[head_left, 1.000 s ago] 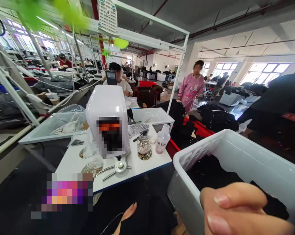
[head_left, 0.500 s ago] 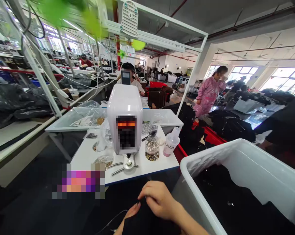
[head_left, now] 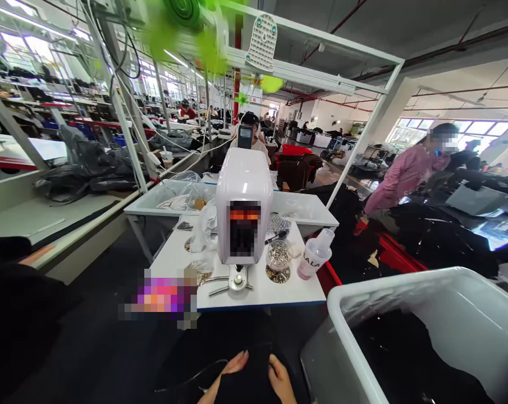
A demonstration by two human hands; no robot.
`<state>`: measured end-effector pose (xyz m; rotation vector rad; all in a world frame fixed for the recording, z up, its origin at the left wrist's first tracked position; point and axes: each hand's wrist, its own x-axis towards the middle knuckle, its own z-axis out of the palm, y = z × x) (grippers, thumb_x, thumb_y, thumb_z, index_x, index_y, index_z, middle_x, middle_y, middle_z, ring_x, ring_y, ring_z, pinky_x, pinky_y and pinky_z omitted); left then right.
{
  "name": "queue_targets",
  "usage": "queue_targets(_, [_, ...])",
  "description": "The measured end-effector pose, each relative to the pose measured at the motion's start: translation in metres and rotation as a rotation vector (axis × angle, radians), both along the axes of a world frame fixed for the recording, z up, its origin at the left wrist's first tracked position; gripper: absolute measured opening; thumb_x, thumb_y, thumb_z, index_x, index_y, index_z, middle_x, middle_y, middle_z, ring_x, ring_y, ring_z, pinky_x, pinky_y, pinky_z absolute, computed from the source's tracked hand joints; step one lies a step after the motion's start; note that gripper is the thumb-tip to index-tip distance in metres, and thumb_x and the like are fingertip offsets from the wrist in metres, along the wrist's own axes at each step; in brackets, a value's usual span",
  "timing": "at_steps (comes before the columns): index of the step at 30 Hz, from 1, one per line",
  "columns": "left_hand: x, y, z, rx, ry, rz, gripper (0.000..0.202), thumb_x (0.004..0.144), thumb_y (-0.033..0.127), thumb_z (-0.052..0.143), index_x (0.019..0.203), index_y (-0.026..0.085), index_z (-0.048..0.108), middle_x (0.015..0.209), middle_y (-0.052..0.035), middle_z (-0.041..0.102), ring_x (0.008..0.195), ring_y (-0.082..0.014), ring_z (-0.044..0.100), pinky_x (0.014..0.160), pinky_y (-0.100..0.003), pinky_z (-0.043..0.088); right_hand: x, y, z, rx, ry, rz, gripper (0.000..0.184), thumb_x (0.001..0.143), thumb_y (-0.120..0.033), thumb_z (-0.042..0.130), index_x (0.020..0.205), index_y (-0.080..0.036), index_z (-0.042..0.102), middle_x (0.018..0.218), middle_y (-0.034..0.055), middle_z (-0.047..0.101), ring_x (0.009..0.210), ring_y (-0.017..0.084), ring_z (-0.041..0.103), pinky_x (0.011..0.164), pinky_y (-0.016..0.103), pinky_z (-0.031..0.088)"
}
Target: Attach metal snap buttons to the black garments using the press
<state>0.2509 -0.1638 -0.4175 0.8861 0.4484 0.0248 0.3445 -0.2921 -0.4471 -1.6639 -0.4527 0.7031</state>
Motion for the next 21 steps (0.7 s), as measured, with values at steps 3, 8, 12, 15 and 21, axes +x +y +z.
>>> queue_targets(3, [-0.003, 0.007, -0.003, 0.071, -0.016, 0.009, 0.045, 0.055, 0.072, 0.068, 0.066, 0.028, 0.065, 0.061, -0.0040, 0.059, 0.081, -0.0271, 0.066, 0.081, -0.039, 0.045, -0.001, 0.003, 0.029, 0.050, -0.134, 0.036, 0.040, 0.061, -0.047, 0.064, 0.096, -0.028, 0.071, 0.103, 0.0107, 0.066, 0.108, 0.032, 0.059, 0.101, 0.045, 0.041])
queue_targets(8, [-0.024, 0.028, 0.025, 0.200, -0.052, -0.118, 0.047, 0.067, 0.064, 0.068, 0.077, 0.018, 0.060, 0.063, 0.0025, 0.046, 0.053, -0.0086, 0.042, 0.054, -0.023, 0.036, -0.004, 0.007, 0.097, 0.168, -0.049, 0.435, 0.046, 0.075, -0.034, 0.065, 0.120, -0.028, 0.059, 0.117, 0.0084, 0.061, 0.108, 0.024, 0.059, 0.095, 0.038, 0.045])
queue_targets(12, [-0.036, 0.039, 0.064, 0.375, -0.055, -0.235, 0.046, 0.078, 0.060, 0.058, 0.097, 0.018, 0.056, 0.059, 0.0067, 0.033, 0.050, -0.0060, 0.026, 0.047, -0.019, 0.021, -0.005, 0.015, 0.127, 0.161, -0.136, 0.428, 0.018, 0.078, -0.029, 0.063, 0.094, -0.021, 0.065, 0.099, 0.0057, 0.063, 0.095, 0.020, 0.060, 0.086, 0.033, 0.045])
queue_targets(15, [-0.043, 0.040, 0.089, 0.586, -0.055, -0.219, 0.039, 0.085, 0.054, 0.053, 0.102, 0.020, 0.059, 0.073, 0.0018, 0.051, 0.067, -0.0110, 0.046, 0.063, -0.022, 0.037, -0.009, 0.017, 0.132, 0.204, -0.189, 0.350, 0.009, 0.078, -0.027, 0.063, 0.077, -0.019, 0.058, 0.102, 0.0067, 0.063, 0.099, 0.020, 0.058, 0.089, 0.033, 0.043])
queue_targets(21, [-0.070, 0.047, 0.127, 0.544, -0.042, -0.031, 0.037, 0.085, 0.056, 0.052, 0.100, 0.022, 0.054, 0.086, -0.0001, 0.056, 0.079, -0.0146, 0.051, 0.072, -0.024, 0.040, -0.005, -0.002, 0.151, 0.201, -0.229, 0.258, 0.016, 0.086, -0.036, 0.052, 0.085, -0.022, 0.045, 0.083, 0.0024, 0.060, 0.079, 0.016, 0.057, 0.076, 0.029, 0.045])
